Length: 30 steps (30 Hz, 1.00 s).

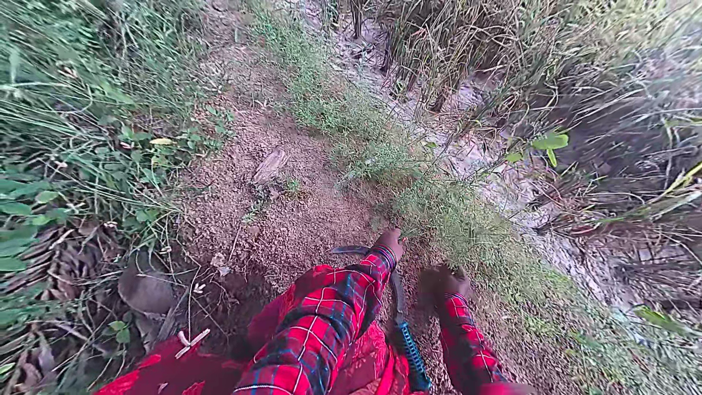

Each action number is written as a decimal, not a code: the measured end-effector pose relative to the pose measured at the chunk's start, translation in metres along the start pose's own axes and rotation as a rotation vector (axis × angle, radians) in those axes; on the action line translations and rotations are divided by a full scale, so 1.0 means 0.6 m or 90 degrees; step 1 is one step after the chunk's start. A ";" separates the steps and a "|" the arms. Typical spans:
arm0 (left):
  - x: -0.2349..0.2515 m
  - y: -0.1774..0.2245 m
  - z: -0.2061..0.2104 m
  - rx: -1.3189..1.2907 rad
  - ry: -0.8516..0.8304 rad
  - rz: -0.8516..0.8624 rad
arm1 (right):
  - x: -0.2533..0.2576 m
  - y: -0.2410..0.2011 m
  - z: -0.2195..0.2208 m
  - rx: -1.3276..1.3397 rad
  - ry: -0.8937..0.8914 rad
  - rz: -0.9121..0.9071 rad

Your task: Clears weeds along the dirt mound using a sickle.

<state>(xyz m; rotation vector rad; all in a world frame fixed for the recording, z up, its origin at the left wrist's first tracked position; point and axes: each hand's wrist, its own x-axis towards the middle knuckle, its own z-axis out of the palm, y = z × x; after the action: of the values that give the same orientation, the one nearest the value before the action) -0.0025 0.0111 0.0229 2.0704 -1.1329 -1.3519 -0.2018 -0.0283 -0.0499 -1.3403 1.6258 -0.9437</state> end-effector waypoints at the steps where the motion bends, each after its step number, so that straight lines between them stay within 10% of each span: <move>1: 0.004 -0.001 0.001 0.002 -0.003 -0.001 | -0.017 -0.004 -0.010 -0.010 -0.029 -0.042; 13: 0.007 0.000 0.011 0.044 -0.035 -0.002 | 0.117 -0.029 0.085 -0.443 -0.174 -0.013; 22: 0.010 0.000 0.013 0.042 -0.027 0.012 | 0.055 -0.024 0.105 0.047 -0.036 0.063; 30: 0.009 0.001 0.009 0.014 -0.030 0.011 | -0.009 -0.054 0.056 0.072 0.089 0.076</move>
<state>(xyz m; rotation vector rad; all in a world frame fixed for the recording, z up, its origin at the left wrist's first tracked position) -0.0065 0.0068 0.0181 2.0498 -1.1884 -1.3918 -0.1582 -0.0301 -0.0329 -1.1091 1.7098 -1.0608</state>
